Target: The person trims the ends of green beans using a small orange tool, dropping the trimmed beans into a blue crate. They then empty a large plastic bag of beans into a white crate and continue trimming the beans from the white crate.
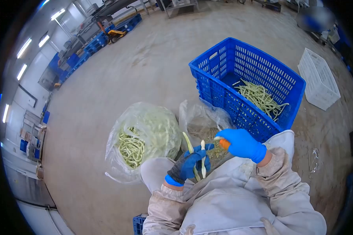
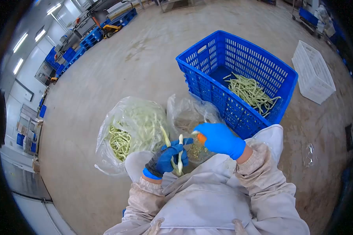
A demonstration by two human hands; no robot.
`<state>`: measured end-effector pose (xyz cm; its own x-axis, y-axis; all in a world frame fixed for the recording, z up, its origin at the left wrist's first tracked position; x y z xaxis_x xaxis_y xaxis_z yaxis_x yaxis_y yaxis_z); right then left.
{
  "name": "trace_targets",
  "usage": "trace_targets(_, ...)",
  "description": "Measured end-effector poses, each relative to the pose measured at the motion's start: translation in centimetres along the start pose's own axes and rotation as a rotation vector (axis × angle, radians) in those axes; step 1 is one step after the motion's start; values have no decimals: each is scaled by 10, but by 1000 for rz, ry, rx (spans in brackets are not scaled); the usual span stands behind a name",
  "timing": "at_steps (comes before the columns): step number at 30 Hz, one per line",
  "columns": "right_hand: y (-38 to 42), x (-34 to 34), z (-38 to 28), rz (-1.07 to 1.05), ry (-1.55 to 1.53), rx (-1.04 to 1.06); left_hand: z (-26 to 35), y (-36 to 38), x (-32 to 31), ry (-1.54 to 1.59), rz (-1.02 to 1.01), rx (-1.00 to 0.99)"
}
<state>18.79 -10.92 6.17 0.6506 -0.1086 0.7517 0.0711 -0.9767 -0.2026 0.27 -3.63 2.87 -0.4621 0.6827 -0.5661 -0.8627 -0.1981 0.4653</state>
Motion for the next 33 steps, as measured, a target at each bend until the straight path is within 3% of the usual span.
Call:
trace_targets(1,0,-2,9,0,-1,0,2,2,-3,-79,27,23)
trace_targets(3,3,2,28,317,-17,41,-4,0,1,-27,-6,-1)
trace_targets(4,5,3,35,317,-17,40,-6,-1,2,26,-38,-29)
trace_targets(7,10,14,62,675,-649,-319,-4,0,2,158,-35,-74)
trace_targets(10,21,10,49,529,-795,-464,-2,-2,2,224,-125,-154)
trace_targets(14,46,-13,58,630,-878,-545,14,-48,1,342,-97,-187)
trace_targets(15,53,-17,61,638,-939,-635,32,-70,-5,395,-86,-232)
trace_targets(17,64,-31,76,680,-1052,-631,104,-101,-52,203,-297,-337)
trace_targets(19,68,-23,74,725,-1208,-522,145,-129,-74,6,-114,-399)
trace_targets(20,70,-13,67,746,-1197,-516,145,-136,-70,-2,-135,-396)
trace_targets(22,71,4,52,741,-1222,-437,145,-127,-78,-537,63,-560)
trace_targets(24,72,10,48,739,-1205,-400,106,-106,-84,-504,215,-459)
trace_targets(26,70,11,41,635,-1043,-388,66,-94,-71,-543,212,-327)
trace_targets(27,67,9,38,618,-1051,-389,50,-87,-74,-521,231,-364)
trace_targets(33,46,1,19,558,-946,-311,31,-64,-64,-434,276,-290)
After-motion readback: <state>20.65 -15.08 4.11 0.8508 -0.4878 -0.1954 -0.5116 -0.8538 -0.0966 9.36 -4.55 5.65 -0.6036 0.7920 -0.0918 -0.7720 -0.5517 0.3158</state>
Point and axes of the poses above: each hand's wrist, its own y-axis away from the middle knuckle, its own x-axis out of the back of the hand, z = x × y, the point moved 3 cm from there along -y, towards the middle knuckle, and after that the axes turned 7 degrees about x, right-handed, at the moved point
